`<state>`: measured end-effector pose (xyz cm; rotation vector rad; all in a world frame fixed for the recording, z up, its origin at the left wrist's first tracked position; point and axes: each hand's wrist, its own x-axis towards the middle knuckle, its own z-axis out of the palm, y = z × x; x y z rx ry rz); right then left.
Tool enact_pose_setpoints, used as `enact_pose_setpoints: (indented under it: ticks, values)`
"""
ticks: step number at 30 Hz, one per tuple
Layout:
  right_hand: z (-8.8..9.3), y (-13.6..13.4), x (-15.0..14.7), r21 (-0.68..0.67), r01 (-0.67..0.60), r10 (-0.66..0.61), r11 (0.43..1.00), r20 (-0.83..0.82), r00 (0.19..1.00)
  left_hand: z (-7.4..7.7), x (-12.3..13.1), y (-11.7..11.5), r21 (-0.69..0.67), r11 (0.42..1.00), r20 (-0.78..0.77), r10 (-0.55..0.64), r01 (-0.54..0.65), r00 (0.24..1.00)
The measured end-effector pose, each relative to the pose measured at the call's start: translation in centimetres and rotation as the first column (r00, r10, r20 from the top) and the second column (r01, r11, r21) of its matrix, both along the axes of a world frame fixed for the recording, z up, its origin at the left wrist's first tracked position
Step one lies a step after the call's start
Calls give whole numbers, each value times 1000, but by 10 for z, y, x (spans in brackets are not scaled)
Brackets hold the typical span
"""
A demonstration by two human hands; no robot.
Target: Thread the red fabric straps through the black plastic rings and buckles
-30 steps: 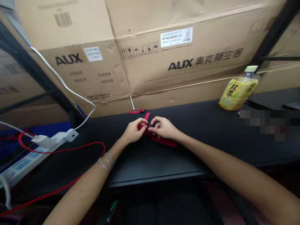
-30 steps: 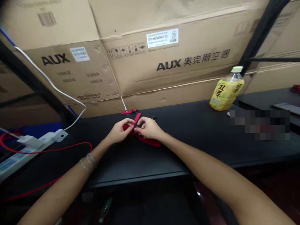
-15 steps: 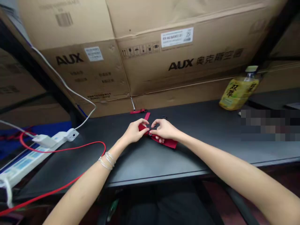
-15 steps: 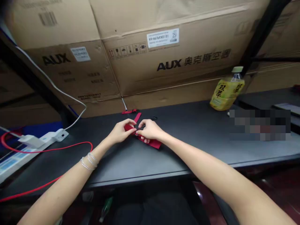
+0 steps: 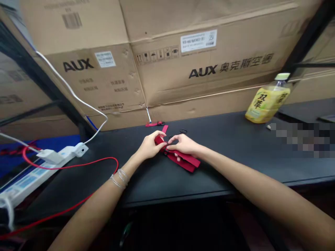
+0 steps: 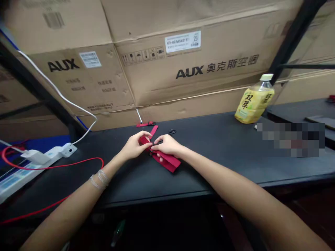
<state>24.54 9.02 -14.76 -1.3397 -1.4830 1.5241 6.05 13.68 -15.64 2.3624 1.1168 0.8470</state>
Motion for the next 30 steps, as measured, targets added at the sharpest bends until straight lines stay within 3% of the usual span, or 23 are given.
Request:
enact_pose_setpoints:
  ticks: [10,30]
  values:
    - [-1,-3,-4,-39,-12,14,999,54,998,-5,-2,3,-15,999,-32,-43,42,999]
    - [-10,-1,-6,58,-26,17,998,156,988,-5,-1,3,-10,1000,-41,-9,8,999]
